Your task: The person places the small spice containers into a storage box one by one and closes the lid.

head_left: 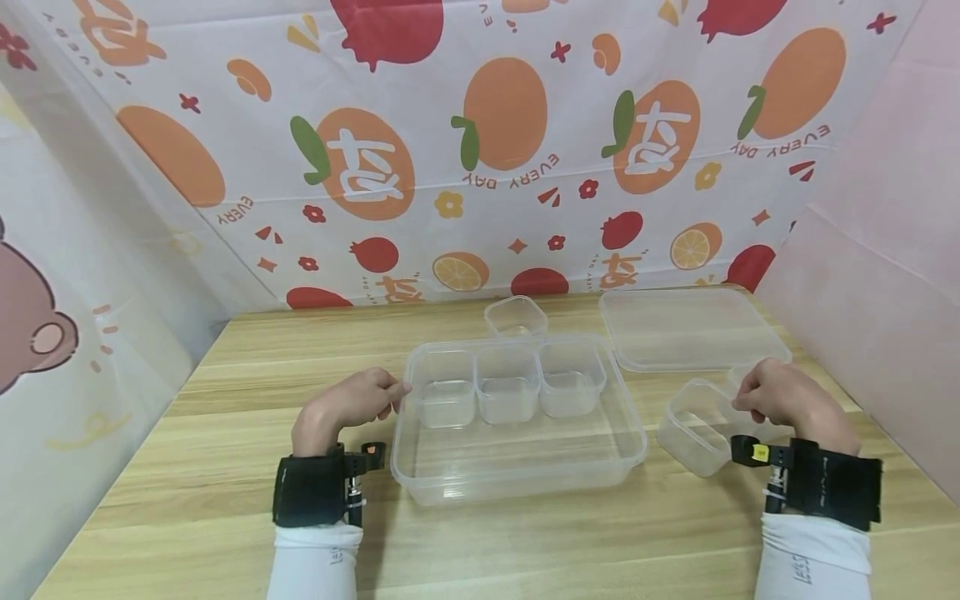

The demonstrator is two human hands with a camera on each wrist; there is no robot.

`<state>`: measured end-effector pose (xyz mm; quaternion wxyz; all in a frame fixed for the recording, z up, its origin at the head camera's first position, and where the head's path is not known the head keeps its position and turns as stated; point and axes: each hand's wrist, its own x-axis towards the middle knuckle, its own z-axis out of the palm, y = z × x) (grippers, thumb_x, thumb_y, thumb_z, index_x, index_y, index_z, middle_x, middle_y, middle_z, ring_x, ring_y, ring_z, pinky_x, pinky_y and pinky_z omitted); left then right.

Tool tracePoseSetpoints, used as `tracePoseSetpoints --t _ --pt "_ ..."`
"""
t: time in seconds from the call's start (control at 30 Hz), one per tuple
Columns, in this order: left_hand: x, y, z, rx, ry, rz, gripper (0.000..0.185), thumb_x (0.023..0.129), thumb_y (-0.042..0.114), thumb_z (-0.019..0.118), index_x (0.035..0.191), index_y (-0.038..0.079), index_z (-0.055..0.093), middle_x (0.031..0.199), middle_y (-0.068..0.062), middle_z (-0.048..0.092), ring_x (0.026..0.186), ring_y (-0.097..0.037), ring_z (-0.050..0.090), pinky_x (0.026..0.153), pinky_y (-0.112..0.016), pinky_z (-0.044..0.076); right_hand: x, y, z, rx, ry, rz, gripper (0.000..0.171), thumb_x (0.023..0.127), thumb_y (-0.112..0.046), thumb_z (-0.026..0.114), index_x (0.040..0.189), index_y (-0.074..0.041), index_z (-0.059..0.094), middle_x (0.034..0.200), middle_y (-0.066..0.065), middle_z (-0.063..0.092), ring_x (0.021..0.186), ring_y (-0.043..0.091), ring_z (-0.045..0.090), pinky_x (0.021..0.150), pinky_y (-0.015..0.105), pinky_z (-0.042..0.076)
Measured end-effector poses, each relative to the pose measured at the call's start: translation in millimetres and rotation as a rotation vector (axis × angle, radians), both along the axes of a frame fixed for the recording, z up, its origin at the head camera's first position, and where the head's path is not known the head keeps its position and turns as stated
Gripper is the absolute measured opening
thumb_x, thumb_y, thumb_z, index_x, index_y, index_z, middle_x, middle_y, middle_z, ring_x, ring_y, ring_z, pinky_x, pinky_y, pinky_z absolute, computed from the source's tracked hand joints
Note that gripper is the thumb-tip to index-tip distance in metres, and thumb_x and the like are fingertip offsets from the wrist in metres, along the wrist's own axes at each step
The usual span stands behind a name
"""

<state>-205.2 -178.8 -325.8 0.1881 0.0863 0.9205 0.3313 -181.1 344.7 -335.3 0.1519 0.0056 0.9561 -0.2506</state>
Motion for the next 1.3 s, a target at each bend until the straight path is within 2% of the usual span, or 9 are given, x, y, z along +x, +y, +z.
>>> tracePoseSetpoints --t 0.6,0.7,0.8,0.93,1.3 --pt "-2.2 -1 -1.2 -0.009 -0.004 -0.011 0.026 0.106 0.02 0.051 0.094 0.001 0.065 0.076 -0.007 0.052 0.074 -0.023 0.048 0.067 -0.036 0.038 0.3 -1 -0.7 0.009 0.022 0.024 0.02 0.093 -0.005 0.06 0.075 -0.003 0.067 0.059 0.001 0.049 0.056 0.018 0.043 0.056 0.034 0.036" --pt "-1.7 -1 -1.3 -0.006 -0.005 -0.008 0.026 0.106 0.02 0.051 0.095 0.001 0.065 0.076 -0.007 0.052 0.074 -0.024 0.048 0.067 -0.036 0.038 0.7 -2 -1.2 0.032 0.082 0.063 0.018 0.094 -0.005 0.06 0.078 -0.003 0.067 0.061 0.0 0.05 0.059 0.019 0.045 0.057 0.034 0.036" --pt "-1.0 0 -0.6 -0.006 -0.004 -0.007 0.026 0.106 0.02 0.051 0.095 0.001 0.065 0.077 -0.007 0.052 0.075 -0.023 0.048 0.067 -0.036 0.038 1.4 -4 -1.5 0.062 0.195 0.103 0.017 0.094 -0.005 0.06 0.08 -0.003 0.069 0.063 -0.001 0.05 0.061 0.019 0.045 0.056 0.034 0.036" --pt "-1.0 -1 -0.5 -0.01 -0.001 -0.003 0.026 0.106 0.02 0.051 0.097 0.0 0.065 0.078 -0.007 0.052 0.076 -0.024 0.048 0.067 -0.037 0.039 2.2 -8 -0.3 0.07 0.307 0.097 0.015 0.094 -0.005 0.061 0.084 0.002 0.07 0.065 0.0 0.052 0.06 0.02 0.046 0.054 0.034 0.037" --pt "-1.5 -1 -0.2 -0.011 -0.006 -0.004 0.027 0.106 0.02 0.05 0.095 0.0 0.065 0.077 -0.007 0.051 0.075 -0.023 0.047 0.067 -0.037 0.038 3.5 -14 2.8 0.083 0.402 0.001 0.018 0.093 -0.005 0.06 0.087 0.009 0.07 0.067 0.003 0.054 0.064 0.025 0.048 0.055 0.037 0.038"
